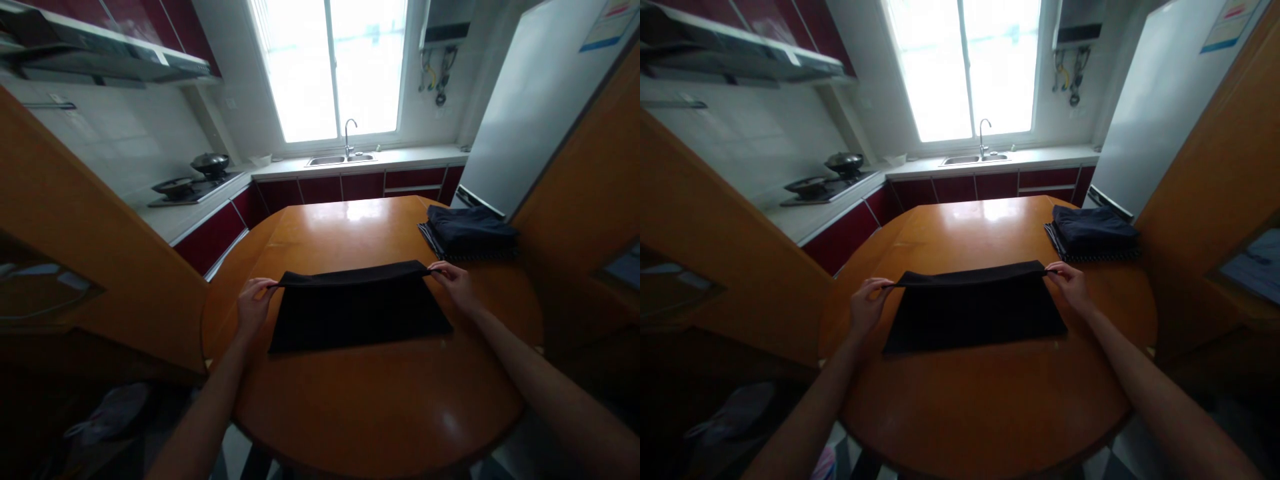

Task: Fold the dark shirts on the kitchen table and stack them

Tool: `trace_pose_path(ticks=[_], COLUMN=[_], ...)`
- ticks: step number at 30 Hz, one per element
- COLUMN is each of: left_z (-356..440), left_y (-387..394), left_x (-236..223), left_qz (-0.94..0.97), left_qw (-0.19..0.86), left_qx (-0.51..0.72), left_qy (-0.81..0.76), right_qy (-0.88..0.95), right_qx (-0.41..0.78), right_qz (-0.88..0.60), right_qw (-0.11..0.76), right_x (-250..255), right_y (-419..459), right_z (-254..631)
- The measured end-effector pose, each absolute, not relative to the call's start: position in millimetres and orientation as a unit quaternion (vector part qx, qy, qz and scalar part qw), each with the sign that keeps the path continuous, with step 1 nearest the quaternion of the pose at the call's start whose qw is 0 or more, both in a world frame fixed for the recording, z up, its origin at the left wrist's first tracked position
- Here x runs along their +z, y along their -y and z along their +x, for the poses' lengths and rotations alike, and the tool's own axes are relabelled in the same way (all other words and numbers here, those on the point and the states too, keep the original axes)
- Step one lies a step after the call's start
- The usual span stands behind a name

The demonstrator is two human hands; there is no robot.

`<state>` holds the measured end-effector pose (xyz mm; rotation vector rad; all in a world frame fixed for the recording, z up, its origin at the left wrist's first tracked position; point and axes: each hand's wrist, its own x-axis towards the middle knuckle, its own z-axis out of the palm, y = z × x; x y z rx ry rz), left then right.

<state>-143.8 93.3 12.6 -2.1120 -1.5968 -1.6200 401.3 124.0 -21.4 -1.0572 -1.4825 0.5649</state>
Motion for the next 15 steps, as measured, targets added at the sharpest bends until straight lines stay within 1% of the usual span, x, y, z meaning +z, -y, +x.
trace_pose_path(ticks=[3,6,10,15], left_z=[-148.0,-152.6,-156.5,-158.2], left_y=[-50.4,-16.0,4.5,7.0], left_x=[12.9,7.7,-1.4,-5.6], left_qz=[-0.71,-0.753,-0.79,-0.783], left_qw=[0.008,-0.019,-0.024,-0.041], left_qx=[-0.487,-0.428,-0.374,-0.381], left_qy=[0.509,0.499,0.485,0.49], right_qy=[0.682,0.738,0.791,0.806], right_qx=[0.206,0.165,0.128,0.105], right_qz=[-0.436,-0.435,-0.424,-0.407], right_qw=[0.55,0.49,0.422,0.417], right_x=[-21.3,-27.8,-34.2,-28.5], right_y=[-89.6,-62.4,-44.0,-36.3], right_z=[411.6,421.9,430.2,431.7])
